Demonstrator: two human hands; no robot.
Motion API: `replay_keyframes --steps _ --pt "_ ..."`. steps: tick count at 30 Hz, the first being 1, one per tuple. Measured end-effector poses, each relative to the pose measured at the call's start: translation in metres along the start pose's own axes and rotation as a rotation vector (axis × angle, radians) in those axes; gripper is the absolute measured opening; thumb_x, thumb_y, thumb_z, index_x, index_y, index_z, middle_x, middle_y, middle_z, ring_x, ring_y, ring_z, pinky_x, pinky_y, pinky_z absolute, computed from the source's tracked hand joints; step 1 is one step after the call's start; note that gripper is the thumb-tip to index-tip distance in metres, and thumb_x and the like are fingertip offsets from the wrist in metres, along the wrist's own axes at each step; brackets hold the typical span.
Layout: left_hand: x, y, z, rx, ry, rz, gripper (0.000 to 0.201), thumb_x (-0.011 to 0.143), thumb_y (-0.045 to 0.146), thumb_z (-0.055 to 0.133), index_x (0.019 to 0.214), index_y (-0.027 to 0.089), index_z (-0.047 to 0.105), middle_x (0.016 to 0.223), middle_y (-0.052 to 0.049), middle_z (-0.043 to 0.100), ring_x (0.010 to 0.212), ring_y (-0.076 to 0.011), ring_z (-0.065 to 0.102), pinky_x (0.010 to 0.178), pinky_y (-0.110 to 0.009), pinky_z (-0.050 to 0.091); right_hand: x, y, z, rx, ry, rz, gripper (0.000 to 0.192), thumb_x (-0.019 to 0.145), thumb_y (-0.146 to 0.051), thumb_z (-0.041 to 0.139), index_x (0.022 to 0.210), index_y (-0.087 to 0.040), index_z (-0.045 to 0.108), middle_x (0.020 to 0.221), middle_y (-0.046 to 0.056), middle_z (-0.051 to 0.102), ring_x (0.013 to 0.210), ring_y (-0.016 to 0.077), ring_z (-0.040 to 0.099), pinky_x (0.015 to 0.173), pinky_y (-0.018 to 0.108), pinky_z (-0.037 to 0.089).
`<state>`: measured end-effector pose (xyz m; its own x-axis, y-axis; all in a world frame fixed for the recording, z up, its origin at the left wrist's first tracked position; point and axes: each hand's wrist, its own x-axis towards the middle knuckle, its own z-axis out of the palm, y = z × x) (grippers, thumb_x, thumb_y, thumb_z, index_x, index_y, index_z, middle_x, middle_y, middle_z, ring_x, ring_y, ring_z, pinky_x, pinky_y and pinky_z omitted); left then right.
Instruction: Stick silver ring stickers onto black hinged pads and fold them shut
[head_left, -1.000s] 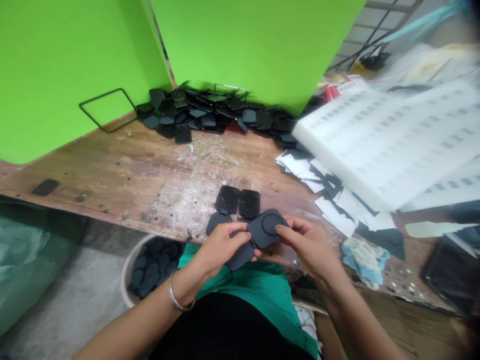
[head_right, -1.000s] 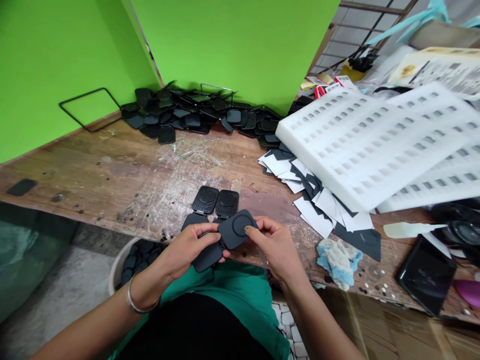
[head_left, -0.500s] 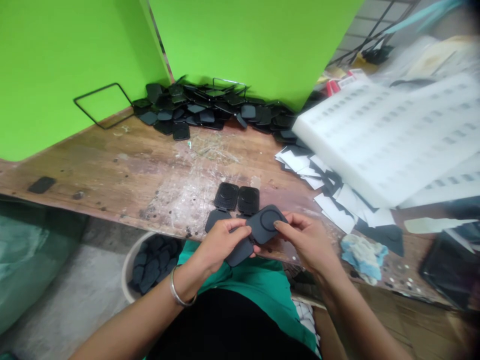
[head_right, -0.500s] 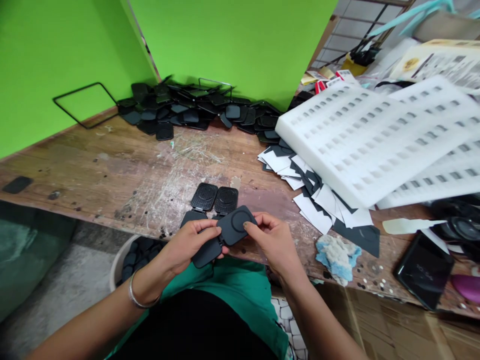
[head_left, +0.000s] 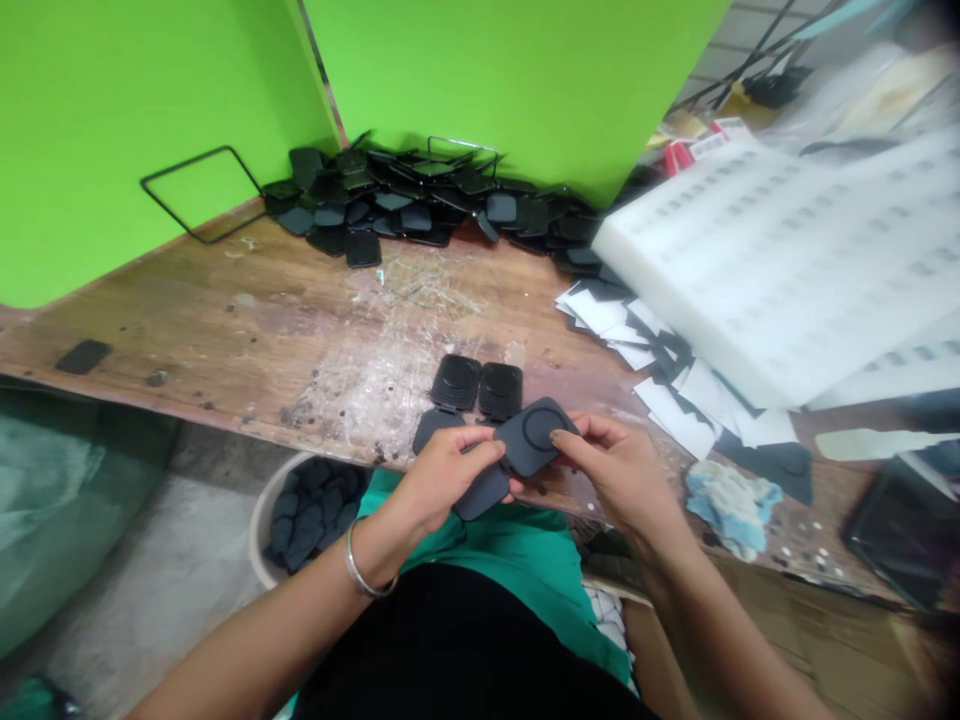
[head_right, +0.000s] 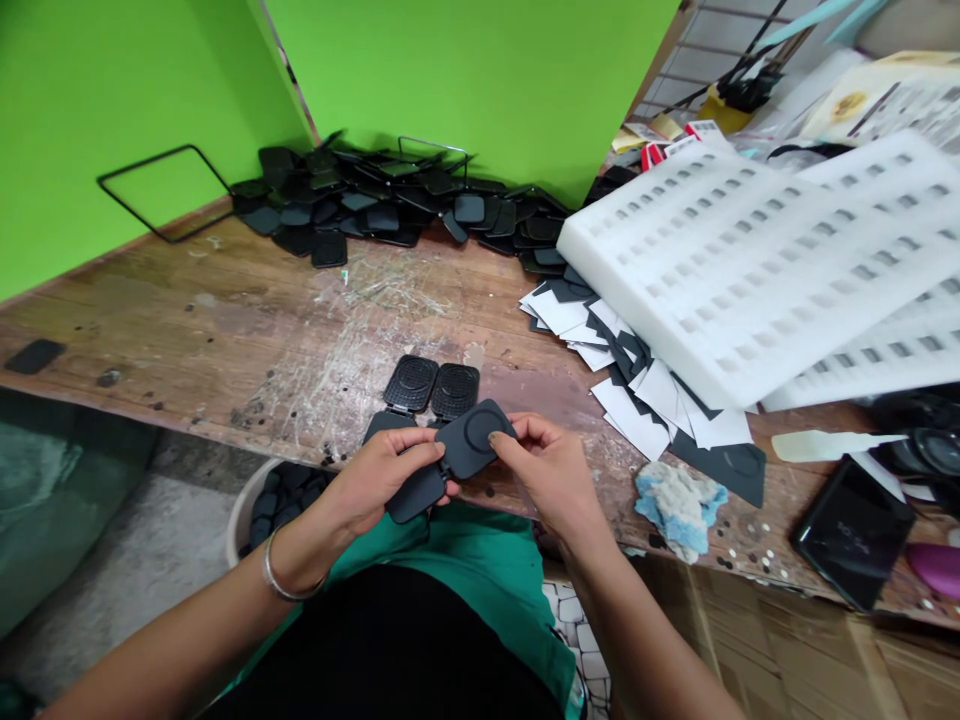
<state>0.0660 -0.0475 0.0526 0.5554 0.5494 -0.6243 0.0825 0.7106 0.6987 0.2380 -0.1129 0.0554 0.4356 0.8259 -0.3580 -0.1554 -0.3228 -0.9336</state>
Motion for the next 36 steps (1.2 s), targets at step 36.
replay_keyframes --steps 36 --pt "-0.0047 -0.0051 0.0004 0.113 0.076 0.185 0.032 0.077 0.031 0.064 0.101 0.013 0.075 0.060 -0.002 0.070 0.051 -0.0132 0.065 0.045 -0.017 0.048 -0.0009 0.0055 0.0065 -0.483 0.108 -0.415 0.025 0.077 -0.034 0.063 0.057 -0.019 0.057 0.091 0.009 0.068 0.082 0.0202 0.064 0.074 0.031 0.049"
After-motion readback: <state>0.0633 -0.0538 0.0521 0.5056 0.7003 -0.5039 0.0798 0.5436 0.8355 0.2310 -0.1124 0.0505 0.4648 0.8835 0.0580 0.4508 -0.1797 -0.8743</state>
